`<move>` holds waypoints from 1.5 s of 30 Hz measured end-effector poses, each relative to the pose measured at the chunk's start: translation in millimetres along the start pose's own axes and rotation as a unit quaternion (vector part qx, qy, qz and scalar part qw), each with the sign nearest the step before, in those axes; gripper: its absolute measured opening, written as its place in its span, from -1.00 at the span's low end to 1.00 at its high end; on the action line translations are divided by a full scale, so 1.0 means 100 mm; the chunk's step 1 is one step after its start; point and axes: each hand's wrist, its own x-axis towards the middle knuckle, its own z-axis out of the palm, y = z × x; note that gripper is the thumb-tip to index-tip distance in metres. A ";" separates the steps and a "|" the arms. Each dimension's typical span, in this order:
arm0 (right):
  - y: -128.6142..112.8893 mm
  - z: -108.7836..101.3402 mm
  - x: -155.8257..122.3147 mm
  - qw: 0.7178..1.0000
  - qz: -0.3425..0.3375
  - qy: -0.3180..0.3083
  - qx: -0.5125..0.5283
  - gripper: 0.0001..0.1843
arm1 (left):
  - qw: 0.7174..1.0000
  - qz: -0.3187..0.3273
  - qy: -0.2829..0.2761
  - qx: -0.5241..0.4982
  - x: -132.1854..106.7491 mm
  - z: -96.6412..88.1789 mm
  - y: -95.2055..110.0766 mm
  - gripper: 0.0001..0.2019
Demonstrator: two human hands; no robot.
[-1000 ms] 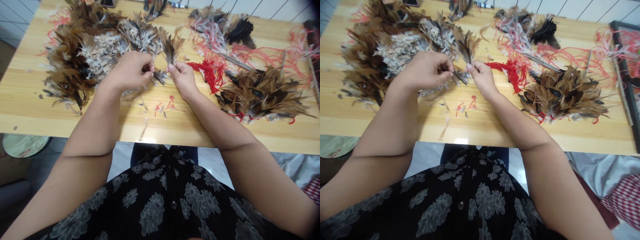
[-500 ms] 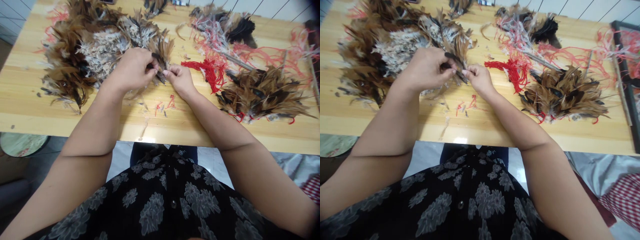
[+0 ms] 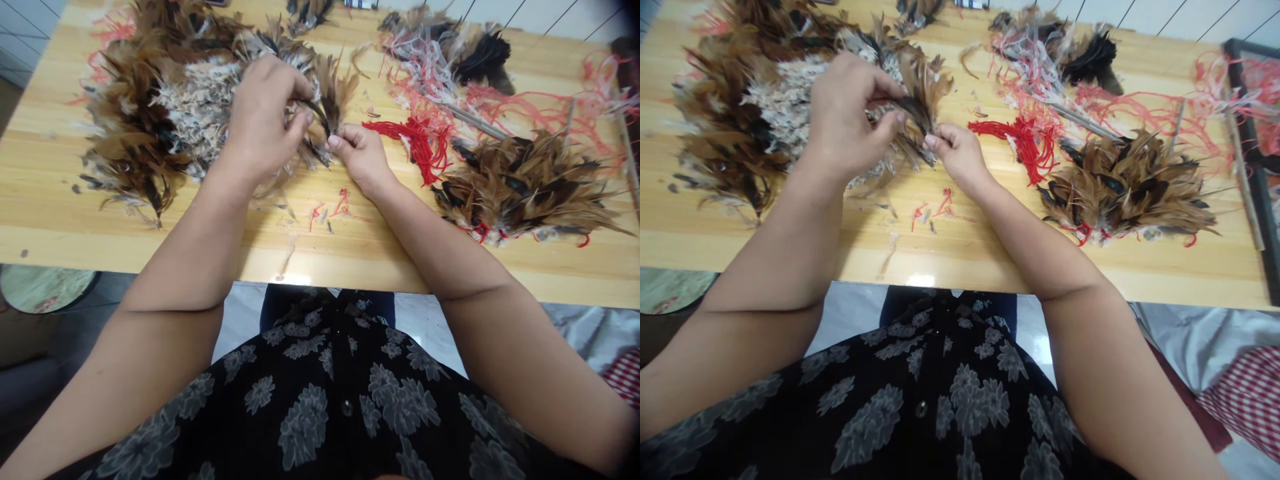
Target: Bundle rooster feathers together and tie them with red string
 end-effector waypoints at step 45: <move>0.00 0.01 0.01 1.000 0.014 0.011 0.006 -0.39 | 0.987 0.031 -0.154 -0.024 0.03 0.04 -0.12 -0.59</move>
